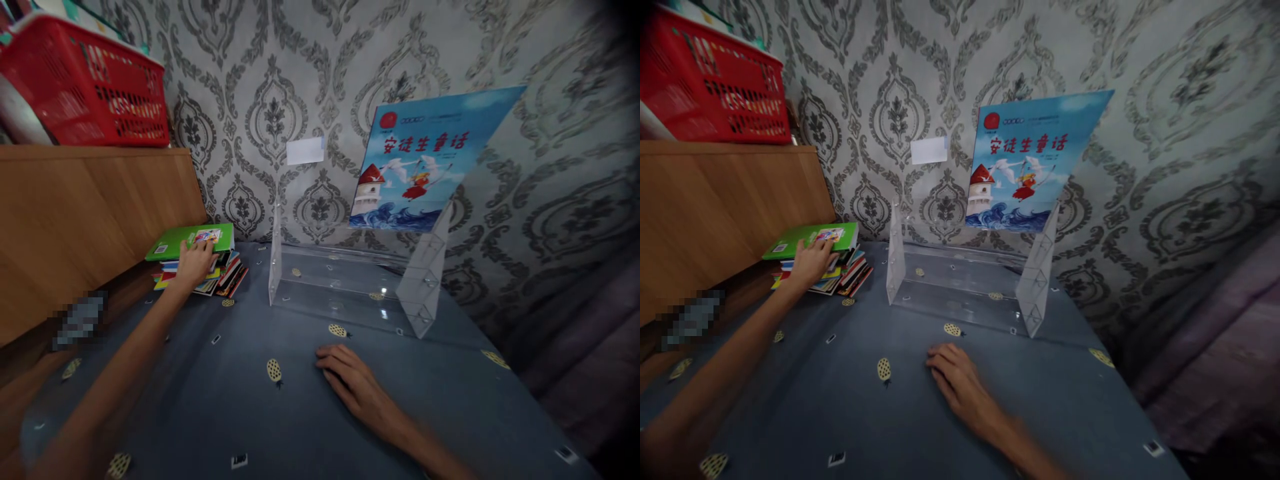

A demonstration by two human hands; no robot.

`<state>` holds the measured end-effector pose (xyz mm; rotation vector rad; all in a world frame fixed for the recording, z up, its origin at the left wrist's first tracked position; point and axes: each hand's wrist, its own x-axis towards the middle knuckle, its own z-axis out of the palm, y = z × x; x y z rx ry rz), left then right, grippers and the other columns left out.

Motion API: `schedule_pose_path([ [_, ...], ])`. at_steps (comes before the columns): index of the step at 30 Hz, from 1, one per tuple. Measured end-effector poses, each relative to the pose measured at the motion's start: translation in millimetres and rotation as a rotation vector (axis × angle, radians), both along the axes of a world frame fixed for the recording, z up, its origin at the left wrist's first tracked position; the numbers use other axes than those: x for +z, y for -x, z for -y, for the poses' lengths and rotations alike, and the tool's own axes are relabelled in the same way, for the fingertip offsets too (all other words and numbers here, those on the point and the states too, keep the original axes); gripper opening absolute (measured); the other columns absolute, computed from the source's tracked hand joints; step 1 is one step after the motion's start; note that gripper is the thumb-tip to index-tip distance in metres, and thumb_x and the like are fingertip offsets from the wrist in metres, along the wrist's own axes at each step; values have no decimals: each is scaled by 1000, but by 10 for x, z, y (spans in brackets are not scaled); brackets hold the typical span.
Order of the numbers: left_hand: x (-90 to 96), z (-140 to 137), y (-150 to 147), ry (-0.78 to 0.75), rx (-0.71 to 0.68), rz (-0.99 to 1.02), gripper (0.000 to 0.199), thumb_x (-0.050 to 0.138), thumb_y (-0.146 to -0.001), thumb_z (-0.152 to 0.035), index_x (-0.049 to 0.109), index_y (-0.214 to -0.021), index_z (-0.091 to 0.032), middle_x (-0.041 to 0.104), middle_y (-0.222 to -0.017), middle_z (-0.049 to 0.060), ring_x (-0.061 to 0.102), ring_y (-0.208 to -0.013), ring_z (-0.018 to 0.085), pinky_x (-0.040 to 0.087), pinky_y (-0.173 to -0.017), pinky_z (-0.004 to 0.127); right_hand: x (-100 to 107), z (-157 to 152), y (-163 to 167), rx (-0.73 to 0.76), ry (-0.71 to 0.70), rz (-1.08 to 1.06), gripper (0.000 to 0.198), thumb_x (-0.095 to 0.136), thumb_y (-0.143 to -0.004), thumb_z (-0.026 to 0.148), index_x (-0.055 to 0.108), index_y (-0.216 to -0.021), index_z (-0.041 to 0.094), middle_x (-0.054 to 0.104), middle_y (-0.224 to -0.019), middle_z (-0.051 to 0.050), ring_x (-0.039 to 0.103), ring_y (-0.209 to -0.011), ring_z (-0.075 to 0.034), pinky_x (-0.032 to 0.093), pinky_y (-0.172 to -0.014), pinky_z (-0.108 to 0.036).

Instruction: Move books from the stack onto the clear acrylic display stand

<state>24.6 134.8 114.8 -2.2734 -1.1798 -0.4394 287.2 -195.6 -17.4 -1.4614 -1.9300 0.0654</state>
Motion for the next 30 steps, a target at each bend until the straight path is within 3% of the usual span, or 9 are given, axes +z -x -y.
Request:
schedule_pose_path([
  [9,-51,88,267,-1,-132,-11,43,34,-101,-30,57,-130,-10,61,-132,26,58,-124,39,28,-111,58,-14,-2,-4,5,9,5,22,46,-101,22,66,-110,24,70,-117,-10,66,-112,-23,54,-102,-48],
  [13,-126,161,387,-9,-127,12,43,36,-100,-32,55,-134,-12,58,-138,23,57,-125,39,28,-112,59,-13,-7,0,10,-17,-3,22,45,-101,22,65,-110,24,70,-116,-9,67,-110,-23,55,-100,-47],
  [18,-141,243,214,-11,-105,79,51,47,-95,-39,50,-138,-13,54,-141,24,47,-132,41,28,-111,62,-45,-15,-19,15,-18,3,21,47,-101,22,66,-111,25,70,-117,-9,67,-113,-24,54,-102,-49],
  [24,-112,203,-86,33,-27,123,60,50,-87,-21,43,-147,-14,54,-143,22,47,-132,41,34,-107,61,-5,-2,-4,10,-25,13,23,45,-102,24,65,-113,25,70,-118,-10,66,-114,-24,55,-102,-49],
  [30,-174,242,95,40,-77,95,60,45,-87,-16,46,-146,-18,52,-148,17,44,-137,37,34,-109,57,44,-11,12,19,18,-3,22,45,-101,22,66,-108,24,71,-115,-10,67,-111,-23,55,-100,-47],
])
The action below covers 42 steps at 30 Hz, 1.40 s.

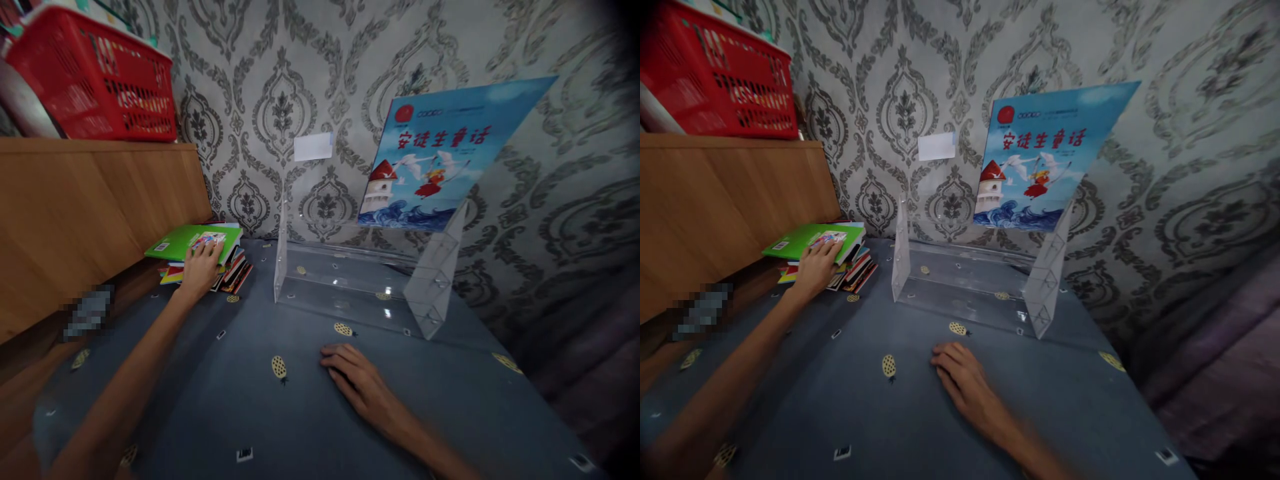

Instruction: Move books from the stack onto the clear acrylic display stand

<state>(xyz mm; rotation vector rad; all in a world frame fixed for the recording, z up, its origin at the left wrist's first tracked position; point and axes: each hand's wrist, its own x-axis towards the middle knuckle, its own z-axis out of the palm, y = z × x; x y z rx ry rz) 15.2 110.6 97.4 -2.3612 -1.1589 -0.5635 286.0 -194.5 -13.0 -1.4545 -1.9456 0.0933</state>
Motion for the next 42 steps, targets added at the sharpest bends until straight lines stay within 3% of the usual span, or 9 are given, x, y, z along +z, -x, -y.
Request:
schedule_pose_path([
  [8,-354,143,504,-28,-154,-30,74,49,-75,-9,44,-148,-18,46,-154,14,37,-145,34,25,-119,52,-58,-14,-31,-3,21,13,23,46,-101,22,67,-110,24,70,-117,-10,66,-114,-24,55,-101,-49],
  [13,-596,304,597,-17,-148,-67,82,55,-68,-7,43,-148,-18,43,-156,16,34,-146,36,24,-119,54,-111,-8,-44,-12,11,13,23,47,-101,23,66,-113,25,69,-120,-9,64,-118,-24,52,-104,-52],
  [17,-722,455,577,-54,-109,-109,76,57,-69,-5,49,-144,-14,48,-152,20,39,-142,38,27,-116,55,-101,-4,-43,-13,-7,17,23,46,-101,23,65,-113,24,69,-121,-10,64,-117,-24,52,-105,-52],
  [26,-752,776,487,-26,-69,-142,68,60,-75,-5,54,-141,-16,50,-150,20,44,-139,39,33,-112,56,9,-13,7,11,-7,17,23,44,-101,22,66,-108,23,71,-115,-11,66,-111,-24,56,-98,-46],
  [42,-790,1299,412,-7,-32,-193,64,53,-79,-4,55,-142,-16,52,-148,19,47,-135,40,38,-106,58,-23,-27,-4,12,-48,29,22,45,-101,22,66,-108,23,71,-114,-11,67,-110,-24,56,-97,-46],
])
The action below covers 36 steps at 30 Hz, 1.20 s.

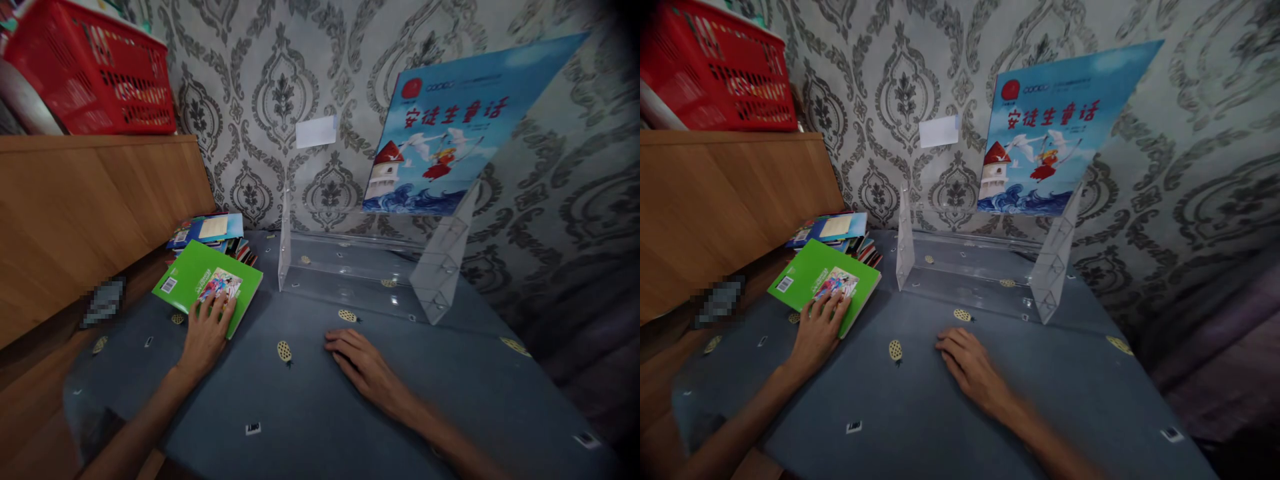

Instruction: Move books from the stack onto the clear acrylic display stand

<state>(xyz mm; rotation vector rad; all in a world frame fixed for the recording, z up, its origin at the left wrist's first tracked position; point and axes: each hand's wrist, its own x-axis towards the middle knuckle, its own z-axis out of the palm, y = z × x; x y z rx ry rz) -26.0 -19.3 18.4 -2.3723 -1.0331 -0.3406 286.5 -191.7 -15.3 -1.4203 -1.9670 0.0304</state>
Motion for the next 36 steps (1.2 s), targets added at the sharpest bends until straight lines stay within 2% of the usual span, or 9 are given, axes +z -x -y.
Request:
schedule_pose_path([
  [6,-16,224,-24,-6,-2,-12,64,53,-79,-3,56,-141,-17,55,-146,17,51,-132,37,42,-103,55,-51,-2,-16,3,-4,-5,22,45,-101,22,66,-109,23,71,-114,-11,67,-111,-24,56,-99,-48],
  [13,-29,439,-47,25,-11,-35,62,58,-81,-7,55,-141,-20,56,-145,15,50,-131,38,41,-103,56,23,7,20,9,2,1,22,45,-101,20,66,-106,23,71,-110,-10,68,-106,-23,58,-94,-44],
  [19,-142,590,-23,213,-139,67,61,67,-87,-48,53,-141,-24,58,-141,13,51,-129,34,43,-103,52,16,15,19,4,16,-16,22,45,-101,21,65,-108,22,70,-114,-11,66,-109,-23,56,-96,-45],
  [22,-103,464,95,388,-243,94,67,65,-84,-61,53,-140,-28,58,-142,10,50,-132,33,41,-107,52,7,11,18,3,41,-9,23,44,-101,22,66,-108,22,70,-114,-11,66,-110,-24,54,-99,-48],
  [25,21,130,284,597,-312,182,48,49,-95,-54,59,-134,-27,60,-139,8,54,-129,26,43,-108,43,1,21,9,-4,73,-19,23,46,-100,22,66,-111,23,70,-117,-10,65,-113,-24,53,-102,-49],
  [26,61,-11,353,622,-281,240,47,43,-98,-52,59,-133,-25,61,-138,9,55,-128,25,43,-108,41,-4,32,3,-8,84,-18,23,46,-100,23,66,-112,24,70,-119,-10,65,-115,-24,52,-103,-50],
  [28,111,-285,485,545,-85,367,51,39,-97,-53,58,-131,-20,60,-136,12,54,-127,28,42,-109,45,-20,67,-18,-20,108,-11,24,47,-100,24,66,-114,24,69,-124,-10,63,-119,-25,50,-105,-51],
  [31,82,-569,638,486,196,383,65,39,-90,-57,55,-134,-11,59,-132,18,58,-119,33,45,-104,49,-42,160,-68,-52,138,-2,25,47,-101,27,65,-118,25,67,-130,-10,60,-125,-26,48,-108,-53],
  [36,-72,-638,713,491,211,319,67,32,-89,-55,59,-130,-10,67,-114,18,63,-107,34,47,-101,47,-34,370,-203,-92,171,-14,27,46,-101,26,64,-122,25,66,-133,-10,59,-127,-25,47,-109,-52],
])
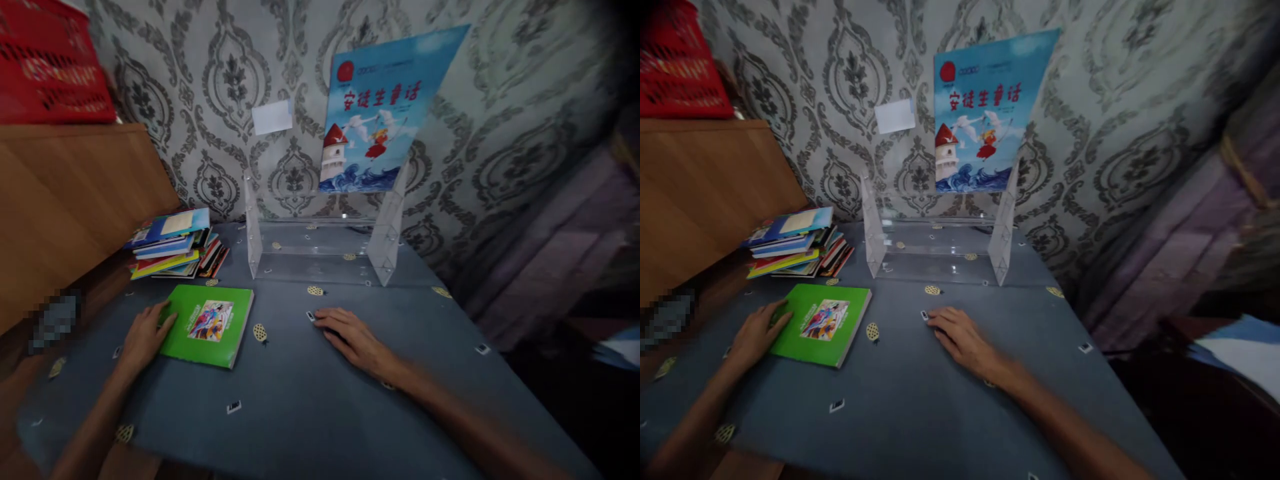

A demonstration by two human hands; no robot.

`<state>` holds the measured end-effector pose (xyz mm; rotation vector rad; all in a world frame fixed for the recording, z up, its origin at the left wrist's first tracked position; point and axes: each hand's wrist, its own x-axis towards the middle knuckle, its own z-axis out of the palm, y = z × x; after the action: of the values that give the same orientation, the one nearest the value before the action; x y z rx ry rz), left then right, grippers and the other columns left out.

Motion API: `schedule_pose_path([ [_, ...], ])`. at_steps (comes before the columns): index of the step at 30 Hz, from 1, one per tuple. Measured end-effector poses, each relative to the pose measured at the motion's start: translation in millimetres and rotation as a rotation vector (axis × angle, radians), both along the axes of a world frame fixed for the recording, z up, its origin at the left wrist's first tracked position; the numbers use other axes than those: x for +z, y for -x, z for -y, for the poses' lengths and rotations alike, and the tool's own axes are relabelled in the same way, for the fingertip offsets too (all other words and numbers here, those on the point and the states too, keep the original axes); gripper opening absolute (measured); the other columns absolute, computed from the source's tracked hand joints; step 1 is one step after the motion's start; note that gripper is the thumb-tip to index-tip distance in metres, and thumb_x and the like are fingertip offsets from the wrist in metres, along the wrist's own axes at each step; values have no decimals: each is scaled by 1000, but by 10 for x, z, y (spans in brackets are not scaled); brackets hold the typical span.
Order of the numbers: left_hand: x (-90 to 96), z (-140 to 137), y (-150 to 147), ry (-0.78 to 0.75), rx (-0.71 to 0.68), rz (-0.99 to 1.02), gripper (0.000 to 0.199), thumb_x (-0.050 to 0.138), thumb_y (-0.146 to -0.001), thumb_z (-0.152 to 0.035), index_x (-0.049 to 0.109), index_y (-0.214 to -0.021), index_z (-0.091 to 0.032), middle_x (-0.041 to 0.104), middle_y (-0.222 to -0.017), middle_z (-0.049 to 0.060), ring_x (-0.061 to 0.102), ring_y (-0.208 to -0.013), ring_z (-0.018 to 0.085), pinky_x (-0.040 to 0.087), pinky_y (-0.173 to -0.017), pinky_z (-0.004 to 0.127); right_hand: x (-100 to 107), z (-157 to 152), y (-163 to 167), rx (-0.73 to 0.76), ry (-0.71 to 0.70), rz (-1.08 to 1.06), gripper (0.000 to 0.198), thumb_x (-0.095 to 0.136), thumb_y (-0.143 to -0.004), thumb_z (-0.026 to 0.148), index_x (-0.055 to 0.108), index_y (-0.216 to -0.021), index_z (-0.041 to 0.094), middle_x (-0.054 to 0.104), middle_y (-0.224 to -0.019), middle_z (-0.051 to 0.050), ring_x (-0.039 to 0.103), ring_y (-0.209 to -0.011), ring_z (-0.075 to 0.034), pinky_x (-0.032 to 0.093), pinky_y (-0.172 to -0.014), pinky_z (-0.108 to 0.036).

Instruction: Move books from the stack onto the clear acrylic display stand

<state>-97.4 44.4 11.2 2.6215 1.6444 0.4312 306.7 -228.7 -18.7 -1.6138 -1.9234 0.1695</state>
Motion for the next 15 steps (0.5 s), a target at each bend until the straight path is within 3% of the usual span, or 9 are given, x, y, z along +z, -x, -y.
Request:
schedule_pose_path([
  [8,38,165,-113,-47,-25,-27,69,30,-88,-58,62,-124,-9,69,-110,21,66,-100,36,51,-94,47,-32,137,-164,-62,6,-31,27,48,-101,27,64,-122,23,65,-133,-10,57,-129,-24,44,-111,-53],
  [15,26,569,-552,-57,-97,-86,69,29,-90,-62,64,-125,-14,67,-113,17,64,-107,34,51,-94,45,42,132,-217,-127,5,38,27,46,-101,23,66,-119,22,66,-130,-10,58,-125,-25,45,-107,-50],
])
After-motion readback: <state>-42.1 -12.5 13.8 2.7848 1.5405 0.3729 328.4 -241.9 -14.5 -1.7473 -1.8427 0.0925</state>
